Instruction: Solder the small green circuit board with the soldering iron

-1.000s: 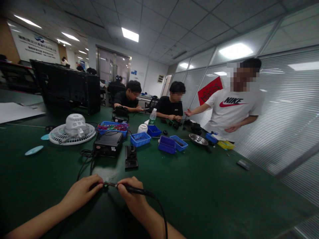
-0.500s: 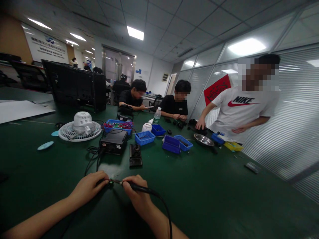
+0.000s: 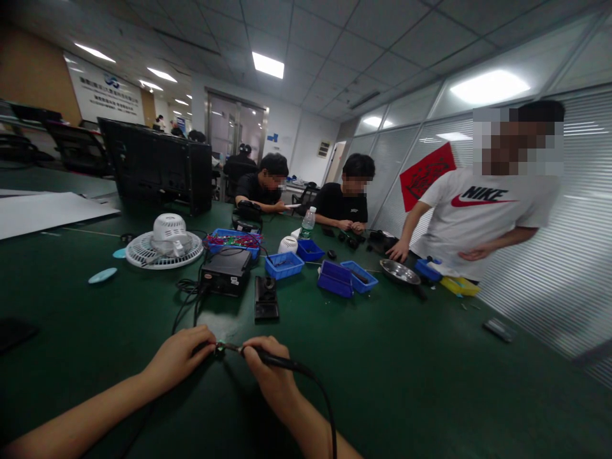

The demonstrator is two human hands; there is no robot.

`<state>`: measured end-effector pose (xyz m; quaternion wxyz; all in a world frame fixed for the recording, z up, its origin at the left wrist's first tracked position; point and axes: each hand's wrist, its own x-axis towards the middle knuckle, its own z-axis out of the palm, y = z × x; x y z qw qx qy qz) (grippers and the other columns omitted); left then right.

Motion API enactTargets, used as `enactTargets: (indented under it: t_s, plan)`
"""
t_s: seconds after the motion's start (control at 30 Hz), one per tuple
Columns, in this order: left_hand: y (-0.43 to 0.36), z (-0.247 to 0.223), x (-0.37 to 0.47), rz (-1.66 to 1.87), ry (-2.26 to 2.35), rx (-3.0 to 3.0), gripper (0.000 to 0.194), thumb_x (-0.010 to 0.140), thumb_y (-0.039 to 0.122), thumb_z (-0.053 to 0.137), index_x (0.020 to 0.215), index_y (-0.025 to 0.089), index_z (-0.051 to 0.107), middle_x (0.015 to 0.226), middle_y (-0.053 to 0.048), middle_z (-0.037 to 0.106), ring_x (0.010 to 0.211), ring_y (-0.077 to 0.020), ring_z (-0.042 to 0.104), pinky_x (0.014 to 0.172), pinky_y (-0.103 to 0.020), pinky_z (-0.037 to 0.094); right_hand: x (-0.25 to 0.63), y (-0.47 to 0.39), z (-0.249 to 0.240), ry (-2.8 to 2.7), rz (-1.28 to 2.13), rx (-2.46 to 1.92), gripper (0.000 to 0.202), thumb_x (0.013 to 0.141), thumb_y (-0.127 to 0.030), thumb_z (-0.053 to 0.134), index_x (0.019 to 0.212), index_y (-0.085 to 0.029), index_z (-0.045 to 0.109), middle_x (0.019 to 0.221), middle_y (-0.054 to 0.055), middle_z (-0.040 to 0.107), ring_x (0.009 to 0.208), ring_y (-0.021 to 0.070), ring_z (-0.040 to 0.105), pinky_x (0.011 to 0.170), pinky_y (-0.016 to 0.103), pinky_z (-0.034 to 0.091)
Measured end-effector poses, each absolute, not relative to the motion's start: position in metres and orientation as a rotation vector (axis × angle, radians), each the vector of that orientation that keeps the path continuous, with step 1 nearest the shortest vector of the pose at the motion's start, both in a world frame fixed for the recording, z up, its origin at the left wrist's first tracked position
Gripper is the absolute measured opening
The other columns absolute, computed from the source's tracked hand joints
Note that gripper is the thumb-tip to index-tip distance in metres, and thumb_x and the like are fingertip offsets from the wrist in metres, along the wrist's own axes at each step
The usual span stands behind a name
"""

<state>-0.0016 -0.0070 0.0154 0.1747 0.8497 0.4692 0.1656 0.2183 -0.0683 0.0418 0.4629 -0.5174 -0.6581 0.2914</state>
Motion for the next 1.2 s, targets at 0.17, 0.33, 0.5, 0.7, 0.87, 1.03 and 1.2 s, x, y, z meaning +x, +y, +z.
enactTargets:
  t_s: [0.17,0.33,0.5,0.7,0.87,1.03,1.2]
  plan:
    - [-0.006,0.013,-0.003,0.483,1.304,2.419,0.02,0.09,0.028,0.043,0.085,0.022,0.062,0.088,-0.001,0.064,0.085,-0.0179,0.059,0.076,-0.027,0.04,0.219,-0.066,0.04,-1.57,0.695,-1.245,0.019,0.083,-0.027,0.057,0.08,-0.018,0.073,0.072,0.003,0.069,0.068,0.0174,0.062,0.065,0.027,0.048]
    - [-0.005,0.01,-0.003,0.488,1.317,2.417,0.018,0.089,0.027,0.045,0.084,0.023,0.062,0.088,-0.001,0.065,0.086,-0.0183,0.059,0.076,-0.027,0.04,0.221,-0.064,0.038,-1.562,0.649,-1.233,0.02,0.083,-0.026,0.056,0.076,-0.017,0.072,0.067,0.003,0.066,0.064,0.0169,0.06,0.063,0.027,0.046]
    - [-0.004,0.01,-0.003,0.492,1.317,2.406,0.018,0.089,0.027,0.046,0.084,0.023,0.062,0.087,-0.001,0.065,0.085,-0.0181,0.059,0.076,-0.027,0.04,0.221,-0.068,0.039,-1.614,0.608,-1.215,0.02,0.084,-0.025,0.056,0.072,-0.018,0.071,0.065,0.002,0.065,0.064,0.0167,0.059,0.063,0.027,0.045]
    - [-0.005,0.01,-0.003,0.493,1.313,2.403,0.018,0.089,0.026,0.045,0.085,0.023,0.062,0.088,-0.001,0.065,0.085,-0.018,0.06,0.076,-0.028,0.039,0.22,-0.068,0.04,-1.628,0.627,-1.216,0.021,0.084,-0.025,0.055,0.071,-0.018,0.07,0.066,0.002,0.066,0.064,0.0163,0.059,0.061,0.026,0.044]
    - [-0.006,0.013,-0.002,0.481,1.317,2.407,0.017,0.089,0.026,0.045,0.085,0.022,0.062,0.088,-0.001,0.065,0.086,-0.0181,0.06,0.076,-0.028,0.039,0.219,-0.068,0.043,-1.649,0.619,-1.207,0.021,0.084,-0.024,0.055,0.072,-0.018,0.07,0.067,0.003,0.067,0.064,0.0165,0.06,0.061,0.025,0.045]
    - [-0.006,0.009,-0.003,0.502,1.31,2.408,0.017,0.089,0.028,0.046,0.084,0.023,0.061,0.087,0.0,0.065,0.085,-0.0178,0.06,0.075,-0.028,0.038,0.219,-0.072,0.043,-1.712,0.565,-1.195,0.018,0.084,-0.021,0.056,0.073,-0.018,0.07,0.07,0.003,0.068,0.067,0.0159,0.062,0.064,0.024,0.046]
    - [-0.005,0.006,-0.004,0.504,1.319,2.404,0.017,0.089,0.029,0.046,0.084,0.024,0.062,0.086,0.001,0.066,0.084,-0.0178,0.06,0.074,-0.027,0.038,0.219,-0.074,0.037,-1.777,0.494,-1.209,0.017,0.085,-0.018,0.056,0.074,-0.019,0.069,0.072,0.002,0.068,0.07,0.015,0.062,0.069,0.024,0.046]
